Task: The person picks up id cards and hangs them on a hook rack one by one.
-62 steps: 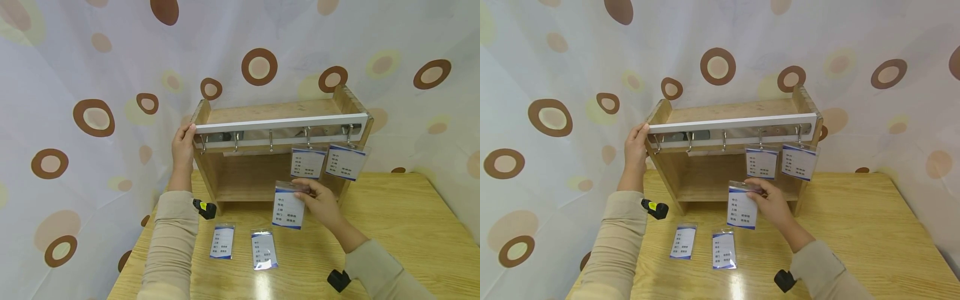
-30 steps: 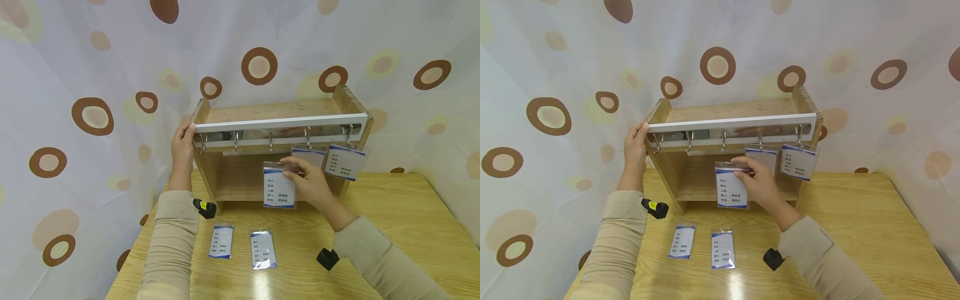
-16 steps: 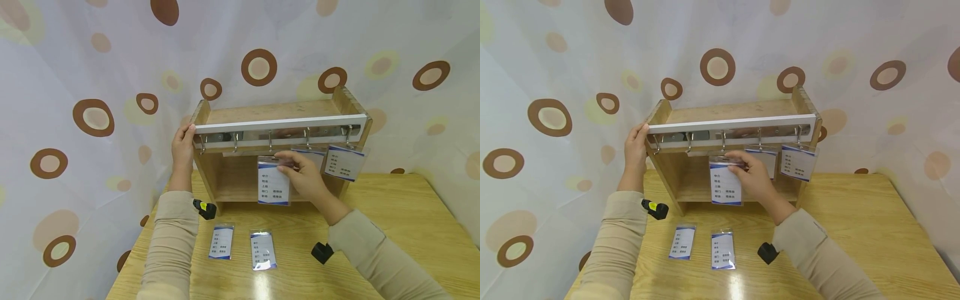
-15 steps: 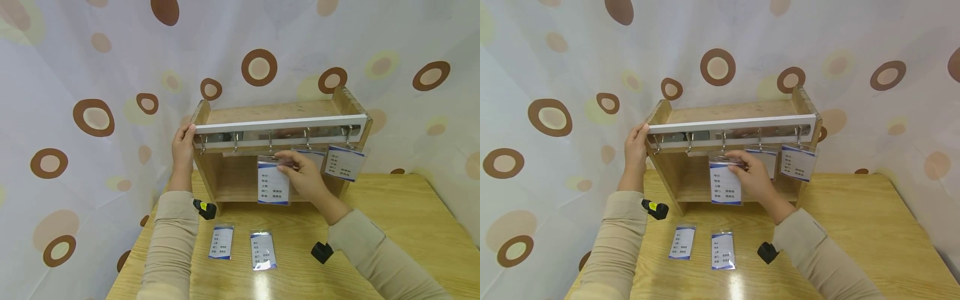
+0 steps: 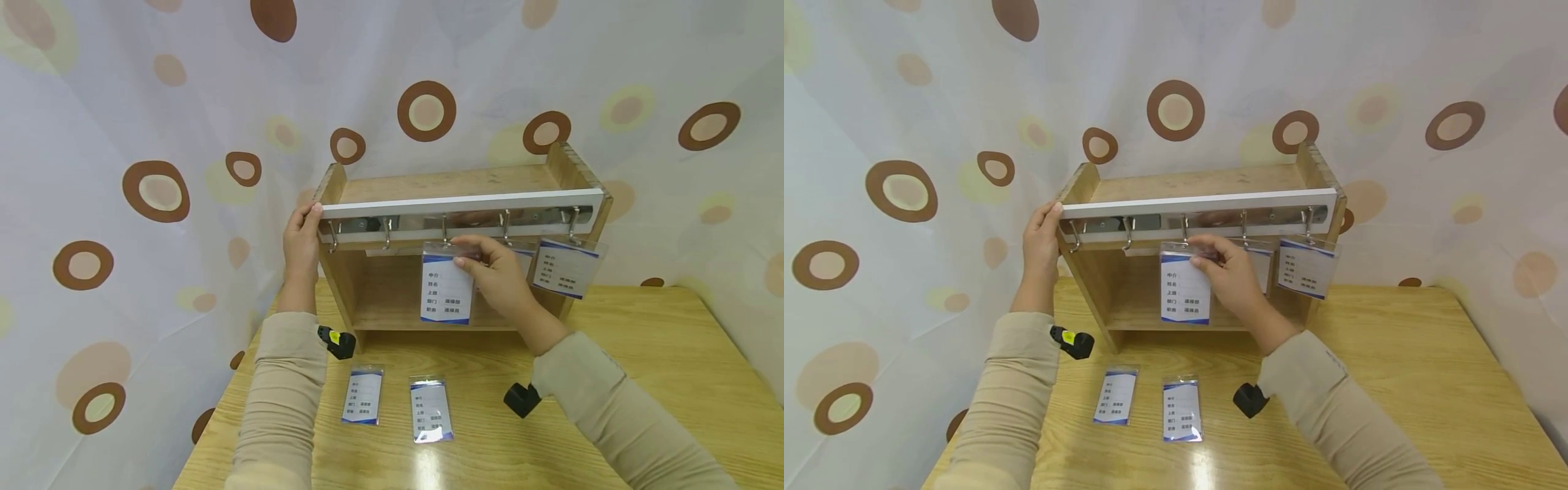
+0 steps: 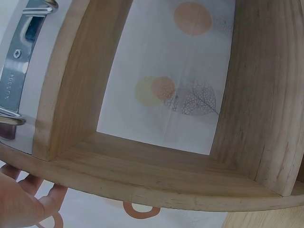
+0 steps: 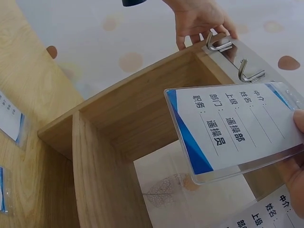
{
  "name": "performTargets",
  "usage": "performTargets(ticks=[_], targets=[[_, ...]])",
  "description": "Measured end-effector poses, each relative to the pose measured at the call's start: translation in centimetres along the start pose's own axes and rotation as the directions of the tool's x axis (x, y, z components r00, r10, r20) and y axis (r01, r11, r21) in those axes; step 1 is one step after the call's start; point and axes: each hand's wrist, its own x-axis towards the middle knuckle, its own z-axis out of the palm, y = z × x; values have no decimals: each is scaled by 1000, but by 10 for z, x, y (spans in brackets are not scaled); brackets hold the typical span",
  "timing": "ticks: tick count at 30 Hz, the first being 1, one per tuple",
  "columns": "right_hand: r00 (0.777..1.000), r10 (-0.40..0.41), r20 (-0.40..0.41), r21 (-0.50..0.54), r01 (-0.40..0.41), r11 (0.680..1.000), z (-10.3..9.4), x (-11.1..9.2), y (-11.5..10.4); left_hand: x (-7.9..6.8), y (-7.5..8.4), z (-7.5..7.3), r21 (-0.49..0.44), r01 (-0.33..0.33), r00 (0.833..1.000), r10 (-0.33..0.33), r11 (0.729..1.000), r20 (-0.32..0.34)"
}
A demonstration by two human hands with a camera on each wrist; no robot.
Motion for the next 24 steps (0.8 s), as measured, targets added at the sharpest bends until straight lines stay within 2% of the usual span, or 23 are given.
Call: performTargets(ticks=[11,19,24], targets=[[1000,9,-1,-22,-9,1000,1,4,1,-1,-1,-1,17,-4,1000,4,1000,1],[997,73,11,17,-73,997,4,6,-1,-2,-1,-1,19,-18,1000,18,1000,-3],[996,83,9,26,-84,996,6,6,-1,-2,-1,-1,12,-17,1000,17,1000,0]])
